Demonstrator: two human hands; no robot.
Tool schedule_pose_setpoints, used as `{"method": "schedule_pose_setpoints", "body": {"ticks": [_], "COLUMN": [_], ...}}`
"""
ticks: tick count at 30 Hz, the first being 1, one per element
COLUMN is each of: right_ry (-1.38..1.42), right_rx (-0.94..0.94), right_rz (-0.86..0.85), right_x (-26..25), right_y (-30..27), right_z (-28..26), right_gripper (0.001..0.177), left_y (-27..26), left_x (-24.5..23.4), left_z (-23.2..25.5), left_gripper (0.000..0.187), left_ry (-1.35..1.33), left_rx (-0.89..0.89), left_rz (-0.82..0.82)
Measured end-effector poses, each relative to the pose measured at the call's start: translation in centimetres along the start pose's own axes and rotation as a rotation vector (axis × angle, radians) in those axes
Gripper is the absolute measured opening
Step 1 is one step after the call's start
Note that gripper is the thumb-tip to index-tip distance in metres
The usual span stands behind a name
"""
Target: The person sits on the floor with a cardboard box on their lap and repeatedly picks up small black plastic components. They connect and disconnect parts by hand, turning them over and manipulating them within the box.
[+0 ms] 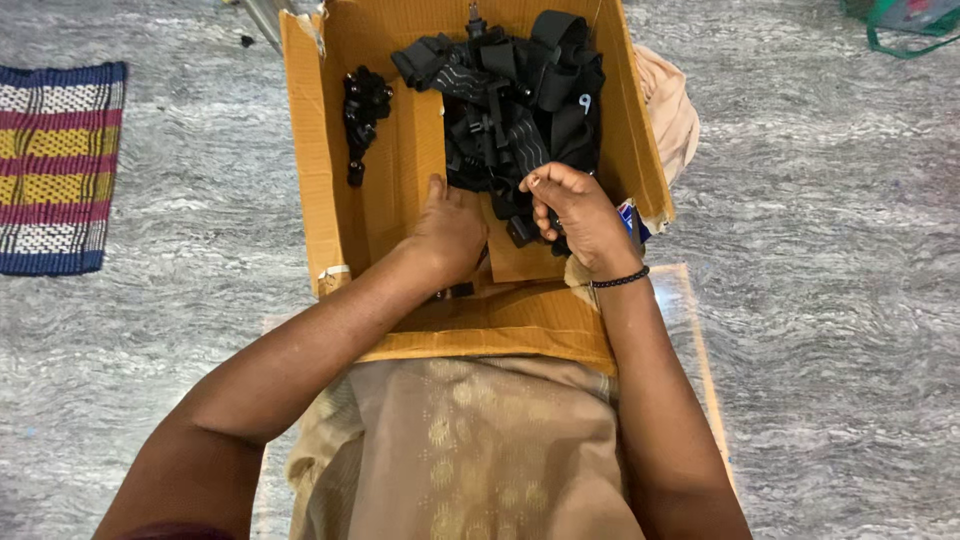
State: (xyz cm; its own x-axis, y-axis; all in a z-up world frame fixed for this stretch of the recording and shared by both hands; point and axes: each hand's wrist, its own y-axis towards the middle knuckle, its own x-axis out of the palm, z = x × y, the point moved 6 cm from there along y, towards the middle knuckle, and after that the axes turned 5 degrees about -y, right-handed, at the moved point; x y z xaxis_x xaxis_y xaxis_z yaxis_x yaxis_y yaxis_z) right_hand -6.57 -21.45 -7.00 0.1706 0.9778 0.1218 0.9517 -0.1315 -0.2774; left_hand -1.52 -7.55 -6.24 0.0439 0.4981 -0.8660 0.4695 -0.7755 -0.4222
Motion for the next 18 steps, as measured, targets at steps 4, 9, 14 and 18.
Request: {"method": "schedule_pose_setpoints", "body": {"ticks": [4, 9, 14, 18], "right_ry": [0.001, 0.080, 0.233, 0.383], "right_rx": [-0.013, 0.147, 0.086, -0.040], "right_rz": [-0.012, -0.035, -0.066, -0.057], "right_x": [0.6, 0.8, 0.4, -0.5], "right_y": [-0.1, -0.5, -0.1, 0.2], "right_z": [-0.7, -0.4, -0.9, -0.5], "right_gripper": [0.021, 0.039, 0.034, 0.025], "left_y": [-1.2, -3.1, -1.9, -0.2], "left_x": [-1.6, -5.5, -4.5, 0.2], "left_z": [-1.6, -3.5, -3.8, -0.7], "left_gripper": [0.033, 0.031, 0.065, 0.057], "left_ry": [-0.290, -0.837, -0.757, -0.327], "left_rx": [0.051, 0.006, -0.040, 0.076], "left_rz": [0.004, 0.454, 0.298, -0.071]}}
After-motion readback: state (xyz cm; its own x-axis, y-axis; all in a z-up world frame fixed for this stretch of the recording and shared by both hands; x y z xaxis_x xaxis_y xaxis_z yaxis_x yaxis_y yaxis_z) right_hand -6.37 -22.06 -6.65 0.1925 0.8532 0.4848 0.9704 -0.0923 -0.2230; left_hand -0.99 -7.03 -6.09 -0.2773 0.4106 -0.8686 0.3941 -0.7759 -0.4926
